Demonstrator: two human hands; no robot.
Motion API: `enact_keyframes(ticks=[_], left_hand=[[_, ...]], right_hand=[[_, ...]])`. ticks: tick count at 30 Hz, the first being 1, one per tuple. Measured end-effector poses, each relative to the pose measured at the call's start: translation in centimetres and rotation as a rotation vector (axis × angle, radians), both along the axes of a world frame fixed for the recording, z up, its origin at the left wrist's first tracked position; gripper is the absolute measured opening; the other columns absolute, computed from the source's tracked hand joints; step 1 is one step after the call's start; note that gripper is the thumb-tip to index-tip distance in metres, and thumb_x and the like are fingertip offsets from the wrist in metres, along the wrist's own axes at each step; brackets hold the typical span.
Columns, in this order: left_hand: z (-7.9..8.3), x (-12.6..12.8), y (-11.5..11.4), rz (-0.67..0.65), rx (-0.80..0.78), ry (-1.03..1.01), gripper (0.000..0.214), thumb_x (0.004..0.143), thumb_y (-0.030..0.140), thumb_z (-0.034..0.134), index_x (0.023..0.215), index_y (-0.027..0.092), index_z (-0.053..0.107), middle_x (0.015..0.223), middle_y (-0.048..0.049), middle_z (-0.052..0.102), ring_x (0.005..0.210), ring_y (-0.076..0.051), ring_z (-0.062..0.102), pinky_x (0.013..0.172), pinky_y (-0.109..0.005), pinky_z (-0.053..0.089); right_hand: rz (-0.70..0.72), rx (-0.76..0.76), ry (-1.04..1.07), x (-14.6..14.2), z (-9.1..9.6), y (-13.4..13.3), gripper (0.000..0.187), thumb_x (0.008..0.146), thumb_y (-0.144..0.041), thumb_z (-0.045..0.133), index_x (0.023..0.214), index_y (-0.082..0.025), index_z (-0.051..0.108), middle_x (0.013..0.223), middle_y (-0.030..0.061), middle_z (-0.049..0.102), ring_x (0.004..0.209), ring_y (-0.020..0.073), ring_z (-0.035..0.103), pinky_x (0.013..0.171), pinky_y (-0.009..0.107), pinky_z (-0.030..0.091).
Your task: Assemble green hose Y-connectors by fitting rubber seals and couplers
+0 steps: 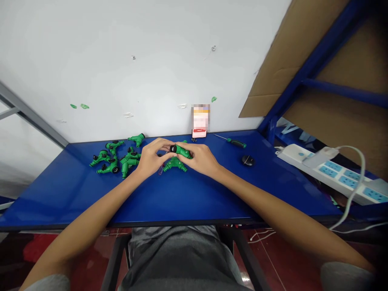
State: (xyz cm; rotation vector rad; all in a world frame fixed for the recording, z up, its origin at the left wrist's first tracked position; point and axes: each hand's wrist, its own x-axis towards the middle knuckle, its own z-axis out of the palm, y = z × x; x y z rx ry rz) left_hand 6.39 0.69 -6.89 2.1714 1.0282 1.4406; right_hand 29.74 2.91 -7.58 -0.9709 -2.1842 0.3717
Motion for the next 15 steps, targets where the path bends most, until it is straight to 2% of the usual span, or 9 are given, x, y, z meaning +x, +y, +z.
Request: enact_keyframes(ticks=[6,10,13,15], left_hand=[[0.1,0.0,0.3,-0.059,-0.073,-0.053,0.044,0.090,0.057,0.086,0.114,0.021,0.082,0.113,-0.0098,0.079,0.095,-0.021,0.077,0.098,-0.041,0.067],[0.4,0.0,0.3,-0.118,-0.067,-0.044,0.040,0.093,0.054,0.085,0.116,0.022,0.082,0.122,-0.0122,0.078,0.107,-0.023,0.076,0.101,-0.043,0.066],[1.0,0.0,0.0,-0.155,-0.068,-0.051,0.033,0.091,0.051,0.088,0.107,0.022,0.085,0.120,-0.0130,0.080,0.112,-0.027,0.076,0.107,-0.048,0.063],[1.4,0.0,-0.3,-0.201,-0.115,-0.103,0.027,0.090,0.049,0.089,0.095,0.022,0.085,0.112,-0.0118,0.083,0.116,-0.030,0.077,0.111,-0.053,0.061]], right_hand=[[0.038,-0.001,0.043,0.0,-0.2,0.1,0.045,0.100,-0.034,0.070,0.146,-0.031,0.075,0.135,0.0033,0.081,0.113,0.0298,0.082,0.095,0.042,0.064],[0.035,0.008,0.036,0.0,-0.5,0.3,0.046,0.100,-0.036,0.071,0.145,-0.032,0.075,0.134,0.0038,0.082,0.110,0.0296,0.082,0.094,0.041,0.064],[0.043,-0.001,0.036,0.1,-0.5,0.4,0.046,0.099,-0.034,0.070,0.145,-0.030,0.076,0.131,0.0048,0.083,0.104,0.0289,0.083,0.092,0.040,0.064],[0.050,-0.017,0.036,0.1,-0.4,0.5,0.046,0.099,-0.033,0.069,0.145,-0.029,0.076,0.130,0.0048,0.083,0.103,0.0286,0.083,0.090,0.039,0.063]])
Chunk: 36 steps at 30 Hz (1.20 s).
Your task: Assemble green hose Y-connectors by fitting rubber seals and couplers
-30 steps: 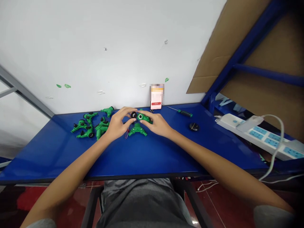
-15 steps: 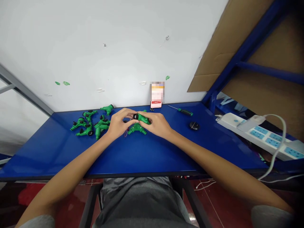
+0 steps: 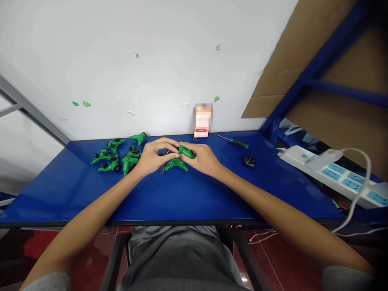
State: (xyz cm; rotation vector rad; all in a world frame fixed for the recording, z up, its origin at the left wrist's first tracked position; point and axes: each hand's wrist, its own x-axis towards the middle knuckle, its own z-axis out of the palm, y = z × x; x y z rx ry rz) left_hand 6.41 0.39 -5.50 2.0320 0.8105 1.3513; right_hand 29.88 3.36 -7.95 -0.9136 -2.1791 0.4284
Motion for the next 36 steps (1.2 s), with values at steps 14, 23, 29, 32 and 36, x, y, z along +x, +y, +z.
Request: enact_keyframes(ticks=[14,23,29,32,36], left_hand=[[-1.7,0.6,0.5,0.011,-0.176,-0.050,0.046,0.091,0.050,0.086,0.124,0.020,0.075,0.140,-0.0146,0.076,0.136,-0.031,0.071,0.124,-0.052,0.052],[0.6,-4.4,2.3,0.056,0.068,0.883,0.036,0.099,0.029,0.065,0.132,0.019,0.075,0.124,-0.0129,0.077,0.118,-0.033,0.065,0.108,-0.052,0.053],[-1.5,-3.0,2.6,0.034,0.160,0.947,0.031,0.103,0.033,0.066,0.130,0.018,0.072,0.116,-0.0143,0.073,0.112,-0.032,0.064,0.103,-0.047,0.052],[-2.0,-3.1,2.9,0.023,0.131,0.858,0.024,0.102,0.031,0.067,0.123,0.020,0.071,0.118,-0.0123,0.074,0.113,-0.031,0.066,0.101,-0.046,0.053],[-2.0,-3.6,3.3,0.084,-0.049,0.615,0.023,0.094,0.029,0.073,0.114,0.020,0.068,0.107,-0.0075,0.075,0.094,-0.024,0.072,0.087,-0.040,0.058]], right_hand=[[-0.036,-0.041,-0.032,-0.1,-0.1,0.4,0.042,0.099,-0.036,0.068,0.137,-0.025,0.080,0.099,0.0022,0.086,0.078,0.0200,0.075,0.073,0.030,0.051],[-0.131,0.043,-0.133,0.8,0.4,1.0,0.038,0.099,-0.036,0.069,0.136,-0.030,0.079,0.117,0.0024,0.086,0.090,0.0237,0.080,0.081,0.034,0.058],[-0.124,0.036,-0.183,0.4,0.0,0.7,0.039,0.100,-0.036,0.070,0.138,-0.032,0.078,0.127,0.0005,0.085,0.103,0.0271,0.082,0.087,0.037,0.061],[-0.114,0.046,-0.200,0.3,-0.2,0.6,0.040,0.100,-0.036,0.069,0.140,-0.033,0.077,0.128,0.0004,0.084,0.106,0.0276,0.082,0.089,0.038,0.062],[-0.110,0.059,-0.195,0.4,-0.3,0.7,0.041,0.101,-0.037,0.069,0.140,-0.033,0.077,0.125,0.0013,0.085,0.103,0.0264,0.083,0.088,0.037,0.062]])
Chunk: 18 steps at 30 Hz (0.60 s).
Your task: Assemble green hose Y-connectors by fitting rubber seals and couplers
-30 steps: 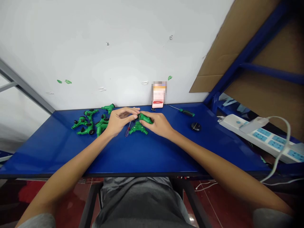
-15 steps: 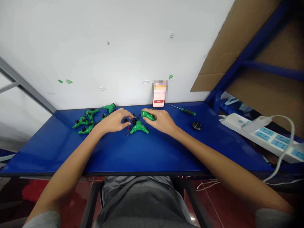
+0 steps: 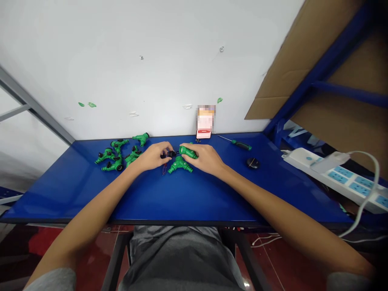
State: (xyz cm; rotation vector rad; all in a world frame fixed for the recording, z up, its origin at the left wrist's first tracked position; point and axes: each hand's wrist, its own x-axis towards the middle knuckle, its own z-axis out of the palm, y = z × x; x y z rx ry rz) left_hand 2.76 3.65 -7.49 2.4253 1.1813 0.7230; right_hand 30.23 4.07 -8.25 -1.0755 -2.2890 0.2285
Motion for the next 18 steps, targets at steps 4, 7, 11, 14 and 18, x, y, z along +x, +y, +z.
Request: enact_keyframes(ticks=[4,7,11,14,18], left_hand=[[1.1,0.1,-0.3,0.049,-0.104,-0.298,0.036,0.089,0.037,0.083,0.117,0.020,0.069,0.108,-0.0066,0.076,0.089,-0.019,0.074,0.084,-0.035,0.061],[1.8,0.8,-1.0,0.026,-0.154,-0.422,0.039,0.093,0.040,0.079,0.127,0.020,0.074,0.113,-0.0088,0.079,0.099,-0.022,0.077,0.095,-0.038,0.063],[1.7,2.0,-1.7,0.030,-0.197,-0.553,0.037,0.094,0.040,0.079,0.124,0.018,0.076,0.118,-0.0105,0.081,0.110,-0.025,0.077,0.105,-0.042,0.062],[1.5,2.4,-1.9,0.043,-0.188,-0.524,0.048,0.092,0.040,0.080,0.135,0.019,0.074,0.121,-0.0111,0.079,0.106,-0.024,0.077,0.099,-0.041,0.063],[1.4,2.2,-1.8,0.045,-0.164,-0.440,0.040,0.095,0.041,0.077,0.129,0.019,0.075,0.121,-0.0123,0.078,0.104,-0.026,0.076,0.095,-0.042,0.063]], right_hand=[[0.008,0.010,0.003,0.1,-0.1,0.0,0.042,0.101,-0.038,0.068,0.142,-0.033,0.076,0.123,0.0018,0.085,0.102,0.0262,0.083,0.088,0.038,0.062],[0.005,0.013,0.003,0.1,-0.1,0.0,0.043,0.100,-0.039,0.069,0.142,-0.033,0.077,0.122,0.0020,0.086,0.102,0.0263,0.083,0.087,0.038,0.063],[0.009,0.018,0.024,0.0,0.0,-0.1,0.041,0.100,-0.038,0.069,0.140,-0.034,0.077,0.118,0.0010,0.086,0.098,0.0255,0.082,0.083,0.036,0.061],[0.029,0.011,0.045,0.0,0.2,-0.2,0.041,0.100,-0.037,0.069,0.140,-0.033,0.077,0.116,0.0007,0.086,0.097,0.0250,0.082,0.081,0.034,0.060],[0.036,-0.001,0.059,0.1,0.3,-0.3,0.041,0.099,-0.035,0.069,0.139,-0.033,0.077,0.117,0.0009,0.086,0.098,0.0249,0.082,0.083,0.034,0.058]])
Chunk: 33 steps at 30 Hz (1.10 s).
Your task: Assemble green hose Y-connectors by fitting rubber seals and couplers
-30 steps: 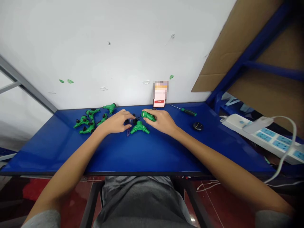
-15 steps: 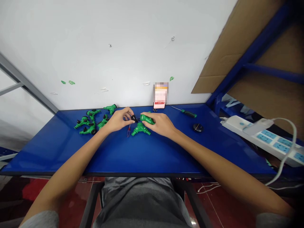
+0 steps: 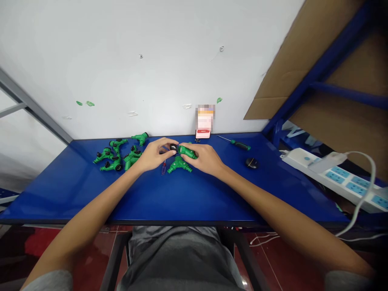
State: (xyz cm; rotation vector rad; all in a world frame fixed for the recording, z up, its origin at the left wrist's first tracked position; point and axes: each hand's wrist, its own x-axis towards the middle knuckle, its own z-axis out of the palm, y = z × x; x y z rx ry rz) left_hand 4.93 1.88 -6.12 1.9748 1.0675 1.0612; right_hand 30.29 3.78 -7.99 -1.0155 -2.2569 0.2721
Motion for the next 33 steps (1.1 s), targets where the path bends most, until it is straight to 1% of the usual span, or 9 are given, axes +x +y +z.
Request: enact_keyframes(ticks=[4,6,8,10,13,18,24,27,33], left_hand=[[-0.1,0.0,0.1,-0.003,-0.032,-0.134,0.031,0.097,0.035,0.075,0.122,0.019,0.067,0.126,-0.0128,0.079,0.112,-0.026,0.078,0.107,-0.046,0.059],[-0.3,0.1,0.0,-0.013,-0.064,-0.186,0.030,0.098,0.035,0.075,0.122,0.021,0.063,0.129,-0.0129,0.078,0.111,-0.025,0.079,0.109,-0.047,0.058],[-0.4,0.2,0.0,-0.025,-0.054,-0.196,0.031,0.098,0.038,0.076,0.121,0.021,0.063,0.131,-0.0130,0.077,0.114,-0.025,0.077,0.107,-0.045,0.059],[-0.4,0.4,0.0,-0.020,0.004,-0.163,0.034,0.095,0.041,0.081,0.119,0.021,0.067,0.130,-0.0124,0.075,0.115,-0.025,0.074,0.101,-0.040,0.060],[-0.4,0.6,-0.2,0.005,0.059,-0.122,0.036,0.089,0.042,0.087,0.115,0.021,0.074,0.116,-0.0096,0.074,0.106,-0.022,0.071,0.090,-0.034,0.061],[-0.2,0.8,-0.5,0.032,0.050,-0.077,0.034,0.090,0.043,0.086,0.116,0.022,0.078,0.106,-0.0071,0.077,0.099,-0.022,0.073,0.090,-0.035,0.063],[-0.1,0.9,-0.8,0.088,0.190,0.046,0.041,0.087,0.055,0.088,0.110,0.021,0.082,0.100,-0.0073,0.081,0.084,-0.020,0.073,0.078,-0.034,0.065],[-0.1,0.9,-0.9,0.088,0.184,0.056,0.041,0.088,0.056,0.087,0.106,0.019,0.083,0.095,-0.0072,0.081,0.078,-0.020,0.073,0.074,-0.033,0.064],[0.0,0.9,-1.0,0.108,0.081,0.072,0.046,0.088,0.062,0.084,0.101,0.018,0.082,0.091,-0.0074,0.083,0.078,-0.022,0.077,0.076,-0.035,0.064]], right_hand=[[0.001,0.009,-0.003,0.0,0.0,0.0,0.039,0.099,-0.038,0.069,0.137,-0.033,0.079,0.108,0.0009,0.086,0.085,0.0223,0.079,0.076,0.032,0.055],[-0.002,0.001,0.006,0.0,0.1,0.0,0.039,0.099,-0.038,0.069,0.136,-0.032,0.079,0.105,0.0008,0.086,0.080,0.0210,0.077,0.074,0.031,0.054],[0.008,-0.019,0.033,0.0,0.2,0.0,0.039,0.098,-0.038,0.070,0.135,-0.031,0.080,0.106,0.0007,0.086,0.078,0.0196,0.076,0.074,0.031,0.053],[0.033,-0.047,0.066,0.0,0.2,0.1,0.039,0.098,-0.036,0.070,0.134,-0.031,0.080,0.111,0.0004,0.086,0.078,0.0183,0.076,0.074,0.030,0.053],[0.063,-0.066,0.092,0.1,0.2,0.1,0.039,0.098,-0.035,0.070,0.135,-0.030,0.080,0.116,0.0001,0.086,0.081,0.0179,0.077,0.076,0.029,0.053],[0.052,-0.032,0.066,0.0,0.1,-0.1,0.043,0.099,-0.034,0.069,0.141,-0.028,0.078,0.119,0.0016,0.086,0.087,0.0210,0.080,0.082,0.031,0.057],[0.029,0.012,0.003,-0.1,0.1,-0.6,0.044,0.099,-0.034,0.067,0.142,-0.030,0.077,0.121,0.0022,0.086,0.094,0.0234,0.082,0.083,0.033,0.059],[0.022,0.067,-0.030,-0.1,0.1,-0.7,0.045,0.101,-0.035,0.065,0.145,-0.029,0.075,0.120,0.0041,0.086,0.099,0.0246,0.081,0.083,0.033,0.059],[-0.028,0.171,-0.150,-0.1,0.1,-1.1,0.047,0.105,-0.038,0.059,0.149,-0.028,0.072,0.110,0.0060,0.085,0.089,0.0236,0.079,0.074,0.031,0.056]])
